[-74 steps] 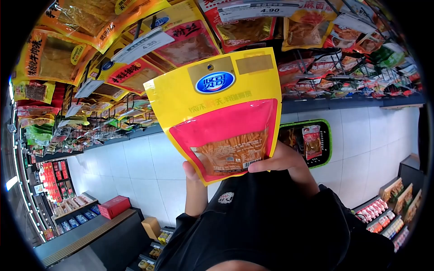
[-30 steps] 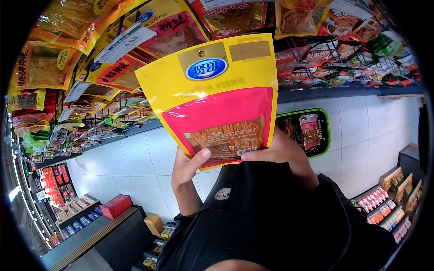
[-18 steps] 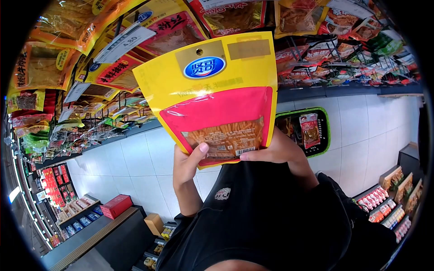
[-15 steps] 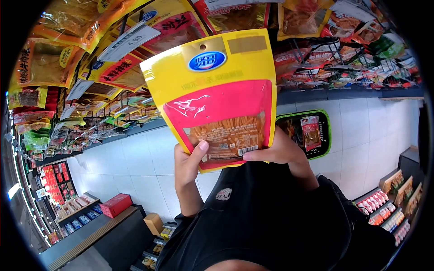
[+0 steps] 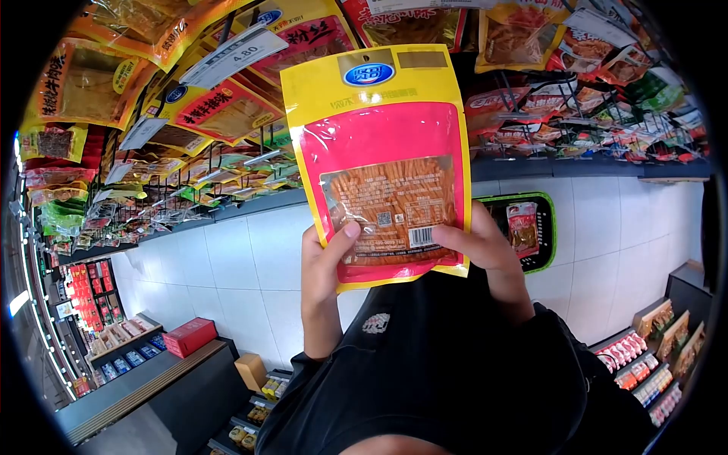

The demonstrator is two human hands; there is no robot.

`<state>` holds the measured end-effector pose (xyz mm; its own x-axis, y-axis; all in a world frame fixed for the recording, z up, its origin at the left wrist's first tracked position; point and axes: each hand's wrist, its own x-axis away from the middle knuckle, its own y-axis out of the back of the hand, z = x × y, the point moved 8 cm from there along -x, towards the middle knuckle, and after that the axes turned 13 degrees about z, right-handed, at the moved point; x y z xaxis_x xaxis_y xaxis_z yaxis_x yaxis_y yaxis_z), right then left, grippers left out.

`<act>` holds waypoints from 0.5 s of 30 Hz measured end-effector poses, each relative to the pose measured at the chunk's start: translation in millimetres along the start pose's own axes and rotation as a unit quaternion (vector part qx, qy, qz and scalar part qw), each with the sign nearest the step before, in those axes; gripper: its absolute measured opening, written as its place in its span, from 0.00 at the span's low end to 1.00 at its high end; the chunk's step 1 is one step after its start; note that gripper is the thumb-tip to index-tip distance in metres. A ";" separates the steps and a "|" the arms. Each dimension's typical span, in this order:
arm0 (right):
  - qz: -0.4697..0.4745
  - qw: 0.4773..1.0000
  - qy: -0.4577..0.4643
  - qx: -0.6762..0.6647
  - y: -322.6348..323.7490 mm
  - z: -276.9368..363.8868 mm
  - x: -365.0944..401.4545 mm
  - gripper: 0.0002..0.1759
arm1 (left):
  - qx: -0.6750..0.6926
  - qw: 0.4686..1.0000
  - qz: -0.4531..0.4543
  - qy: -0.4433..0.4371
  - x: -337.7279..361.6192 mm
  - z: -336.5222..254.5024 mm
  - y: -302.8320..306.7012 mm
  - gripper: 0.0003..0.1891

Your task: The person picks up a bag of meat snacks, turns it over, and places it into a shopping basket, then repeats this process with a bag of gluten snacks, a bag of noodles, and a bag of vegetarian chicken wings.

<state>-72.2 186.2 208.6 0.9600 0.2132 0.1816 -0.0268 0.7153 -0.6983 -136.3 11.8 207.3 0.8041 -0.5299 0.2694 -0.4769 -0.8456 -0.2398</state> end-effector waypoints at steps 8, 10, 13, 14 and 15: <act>-0.032 0.920 0.273 0.279 8.1 84.0 27.8 0.39 | 0.026 0.996 -0.069 -0.055 -0.9 -8.9 8.2 0.09; 0.238 0.877 0.284 0.305 -39.6 93.2 29.7 0.44 | 0.022 0.993 -0.100 -0.054 -1.9 -6.4 12.2 0.10; 0.500 0.780 0.243 0.287 -96.8 96.3 53.1 0.41 | 0.005 0.995 -0.095 -0.026 -1.3 1.1 13.9 0.14; 0.514 0.778 0.254 0.258 -111.5 99.9 57.4 0.38 | 0.003 0.993 -0.112 -0.027 -1.7 -0.6 11.2 0.15; 0.515 0.774 0.302 0.210 -120.6 103.7 57.1 0.36 | -0.001 0.991 -0.130 -0.029 -1.2 -2.4 10.6 0.15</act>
<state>-43.1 181.1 375.0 0.3214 0.5548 -0.7674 -0.8310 0.5538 0.0523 -143.2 3.3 206.6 0.9190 -0.2892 0.2679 -0.2511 -0.9533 -0.1678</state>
